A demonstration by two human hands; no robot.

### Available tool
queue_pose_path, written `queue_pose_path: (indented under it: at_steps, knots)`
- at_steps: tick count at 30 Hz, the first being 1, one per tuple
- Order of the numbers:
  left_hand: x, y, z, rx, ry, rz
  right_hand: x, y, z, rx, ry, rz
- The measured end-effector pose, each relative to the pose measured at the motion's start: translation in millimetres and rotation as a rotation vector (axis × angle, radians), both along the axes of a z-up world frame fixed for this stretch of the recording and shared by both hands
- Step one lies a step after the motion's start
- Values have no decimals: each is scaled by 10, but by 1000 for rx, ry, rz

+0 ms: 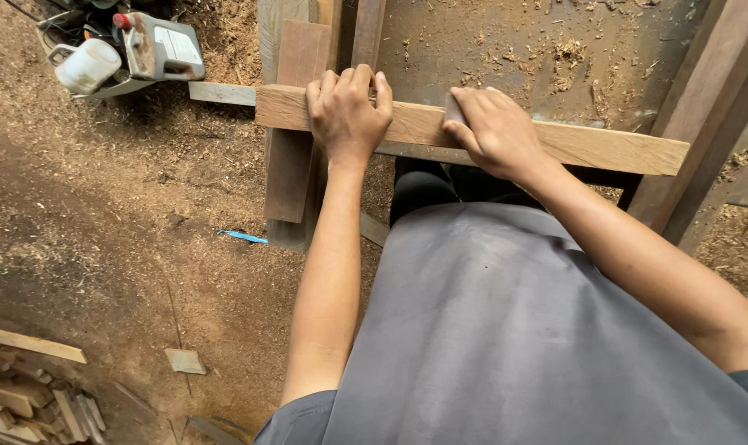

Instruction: The person sands a piece of wood by hand using a piece of sandpaper.

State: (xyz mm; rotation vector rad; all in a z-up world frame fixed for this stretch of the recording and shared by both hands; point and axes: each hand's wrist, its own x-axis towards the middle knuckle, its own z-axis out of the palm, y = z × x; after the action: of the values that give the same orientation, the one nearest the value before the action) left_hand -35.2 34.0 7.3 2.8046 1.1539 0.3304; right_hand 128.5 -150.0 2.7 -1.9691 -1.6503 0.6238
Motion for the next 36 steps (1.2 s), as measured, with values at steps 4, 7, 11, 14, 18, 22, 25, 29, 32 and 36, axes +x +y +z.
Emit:
queue_pose_path:
  at_steps: [4, 7, 11, 14, 18, 22, 25, 29, 32, 36]
  knots:
    - [-5, -39, 27, -3, -23, 0, -197, 267, -63, 70, 37, 9]
    - [0, -6, 37, -35, -10, -2, -85, 162, -31, 36, 52, 27]
    - [3, -12, 34, 1, -14, 7, 12, 105, -16, -16, 64, 14]
    - [-35, -24, 3, 10, -30, -7, -177, 284, -35, -64, 142, 23]
    - [-20, 23, -44, -7, -4, -20, -101, 451, -13, 14, 13, 86]
    - [-18, 41, -93, -25, -21, -6, 79, 210, -13, -165, 178, -7]
    - [-23, -1, -87, -59, -16, -6, 11, 207, -55, -222, 269, -39]
    - [-16, -5, -9, 5, -53, -17, -54, 306, -47, -159, 335, 36]
    - [-30, -11, 11, -29, -27, -9, 24, 171, -56, -148, 262, 98]
    - [1, -17, 21, 3, -37, 8, 74, -11, -35, -182, 176, 42]
